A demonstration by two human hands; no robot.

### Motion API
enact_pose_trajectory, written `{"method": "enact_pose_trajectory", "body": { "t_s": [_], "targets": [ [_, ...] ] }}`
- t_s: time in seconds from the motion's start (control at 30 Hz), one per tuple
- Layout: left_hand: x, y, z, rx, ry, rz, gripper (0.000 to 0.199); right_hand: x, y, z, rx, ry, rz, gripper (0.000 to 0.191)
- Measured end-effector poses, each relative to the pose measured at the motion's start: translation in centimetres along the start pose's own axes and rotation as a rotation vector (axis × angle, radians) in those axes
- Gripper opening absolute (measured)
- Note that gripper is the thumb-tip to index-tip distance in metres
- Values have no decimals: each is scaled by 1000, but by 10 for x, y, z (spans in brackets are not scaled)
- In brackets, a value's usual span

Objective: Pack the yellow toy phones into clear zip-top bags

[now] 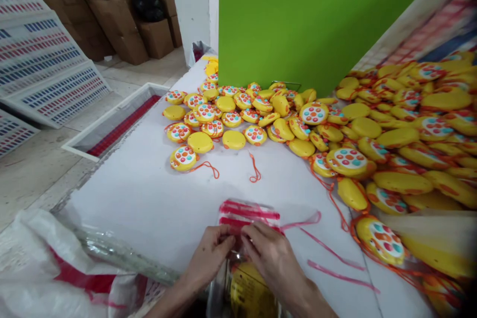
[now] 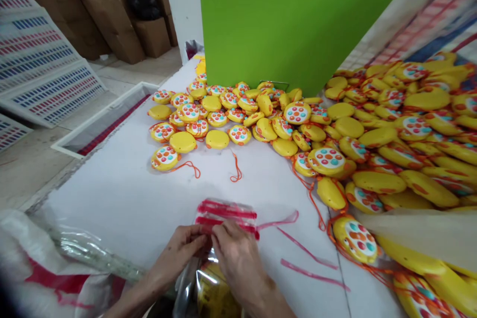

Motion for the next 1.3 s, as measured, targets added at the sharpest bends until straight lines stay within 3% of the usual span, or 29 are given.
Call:
{"method": "enact_pose_trajectory", "body": {
  "t_s": [0.1, 0.2, 0.33, 0.43, 0.5, 0.6, 0.67, 0.73, 0.77, 0.87, 0.93, 1.07, 1.2, 1.3],
  "targets": [
    [1, -5, 8, 173, -53, 7, 20, 7, -4, -9, -8, 41, 42, 17],
    [-1, -10, 15, 371, -45, 95, 22, 11, -7, -14, -69, 61, 95, 18],
    [-3, -14, 17, 470, -43, 74, 26, 9, -1, 3, -28, -8, 196, 17],
    [-6, -8, 9, 427, -16, 73, 26, -11, 11, 53, 1, -188, 290, 17],
    [-8, -1, 2, 321, -7, 76, 22, -37, 22, 99, -108, -410, 343, 19],
    [-8, 6, -5, 191, -13, 64, 18, -85, 37, 162, -273, -752, 243, 18],
    [-7, 8, -7, 161, -16, 62, 17, -111, 46, 180, -297, -898, 172, 24],
    [-6, 8, -8, 137, -9, 51, 17, -121, 49, 175, -253, -901, 164, 27],
    [-5, 8, -8, 127, -2, 44, 16, -119, 49, 164, -205, -827, 189, 26],
    [-5, 8, -9, 109, 9, 29, 16, -90, 42, 117, 37, -437, 264, 20],
    [-6, 7, -8, 103, -1, 21, 16, -65, 30, 91, 246, -301, 172, 20],
    [-8, 5, -4, 95, -15, 7, 17, -34, 9, 67, 608, -226, -54, 19],
    [-8, 4, -6, 34, -5, 5, 18, -29, -1, 66, 868, -194, -87, 14],
    [-7, 6, -9, 37, -2, 1, 21, -32, -4, 68, 928, -186, -101, 11]
  ]
}}
Point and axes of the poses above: each hand's wrist, its own x-axis towards the middle knuckle, its own y-axis out of the back of the hand, z = x × y, the point moved 3 cm from there along x, towards the middle knuckle, and after that the axes turned 15 degrees about -z, right-handed, at the moved point
